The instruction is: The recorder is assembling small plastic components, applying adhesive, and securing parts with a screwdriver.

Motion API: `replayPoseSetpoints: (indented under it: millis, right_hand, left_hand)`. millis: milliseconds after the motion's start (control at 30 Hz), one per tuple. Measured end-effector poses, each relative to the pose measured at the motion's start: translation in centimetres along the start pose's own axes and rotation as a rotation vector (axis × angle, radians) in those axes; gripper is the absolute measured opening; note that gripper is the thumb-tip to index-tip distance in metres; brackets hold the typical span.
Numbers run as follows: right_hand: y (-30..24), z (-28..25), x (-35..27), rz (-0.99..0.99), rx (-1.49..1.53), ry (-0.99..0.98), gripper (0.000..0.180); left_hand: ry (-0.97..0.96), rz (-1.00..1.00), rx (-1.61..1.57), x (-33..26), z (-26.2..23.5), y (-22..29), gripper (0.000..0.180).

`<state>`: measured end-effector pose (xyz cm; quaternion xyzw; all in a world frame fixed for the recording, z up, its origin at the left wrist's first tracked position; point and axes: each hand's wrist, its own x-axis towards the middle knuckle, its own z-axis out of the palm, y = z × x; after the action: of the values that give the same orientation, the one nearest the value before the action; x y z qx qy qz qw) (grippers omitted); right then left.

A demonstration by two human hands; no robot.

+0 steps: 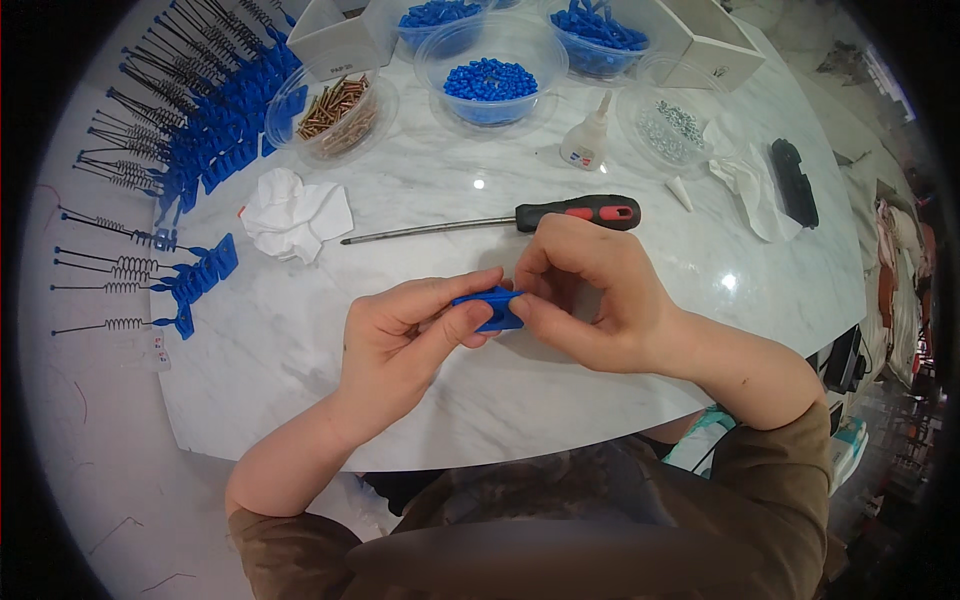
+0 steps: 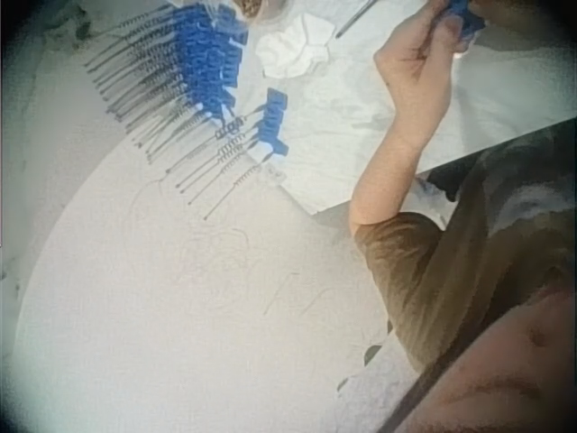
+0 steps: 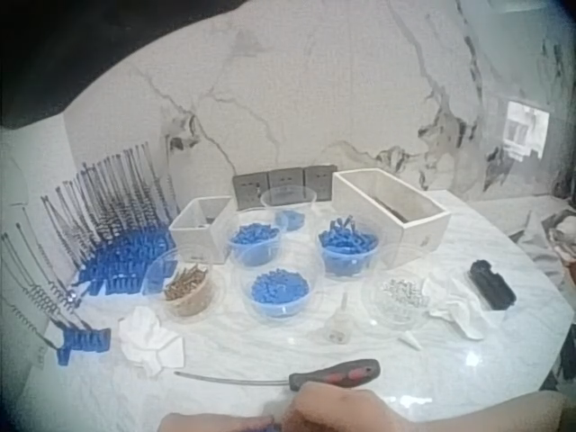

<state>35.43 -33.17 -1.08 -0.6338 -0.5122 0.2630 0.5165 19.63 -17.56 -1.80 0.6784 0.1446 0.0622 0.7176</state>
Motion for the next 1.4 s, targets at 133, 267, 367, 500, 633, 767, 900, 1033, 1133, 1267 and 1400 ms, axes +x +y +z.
replayPoseSetpoints:
  millis: [133, 267, 367, 500, 633, 767, 900, 1033, 1133, 1267, 1400]
  right_hand:
    - [0.3, 0.15, 0.05, -0.022, -0.01, -0.002, 0.015]
    - [0.11, 0.22, 0.05, 0.002, -0.01, -0.008, 0.019]
    - [0.09, 0.24, -0.05, -0.006, -0.035, -0.019, 0.02]
    - [0.17, 0.27, -0.19, -0.029, -0.069, -0.034, 0.02]
    - [0.0, 0.39, -0.14, -0.09, -0.104, -0.034, 0.013]
    - [-0.23, 0.44, -0.21, -0.087, -0.094, -0.039, 0.014]
    - [-0.28, 0.37, -0.2, -0.112, -0.123, -0.052, 0.013]
    - [-0.29, 0.37, -0.15, -0.154, -0.163, -0.059, 0.013]
    - [-0.15, 0.39, -0.15, -0.158, -0.169, -0.056, 0.015]
    - [-0.16, 0.19, -0.16, -0.042, -0.118, -0.055, 0.017]
    - [0.17, -0.2, 0.23, -0.044, -0.087, -0.052, 0.018]
  left_hand:
    - [-0.012, 0.027, -0.006, 0.02, 0.16, 0.06, 0.027]
    - [-0.035, 0.04, 0.065, -0.02, -0.07, 0.06, 0.027]
    - [-0.048, 0.076, 0.141, -0.05, 0.02, 0.08, 0.027]
    - [-0.024, 0.13, 0.149, -0.08, 0.17, -0.19, 0.027]
    - [-0.007, 0.074, 0.106, -0.08, 0.17, -0.12, 0.026]
    - [-0.015, 0.091, 0.114, -0.06, 0.07, -0.06, 0.026]
    - [-0.017, 0.086, 0.092, -0.07, 0.06, -0.05, 0.026]
    - [-0.016, 0.096, 0.075, -0.08, 0.1, -0.06, 0.025]
    - [-0.017, 0.096, 0.089, -0.1, 0.03, -0.07, 0.025]
    - [-0.027, 0.082, 0.095, -0.02, -0.06, 0.05, 0.025]
    - [0.0, 0.047, 0.0, 0.13, 0.07, 0.07, 0.026]
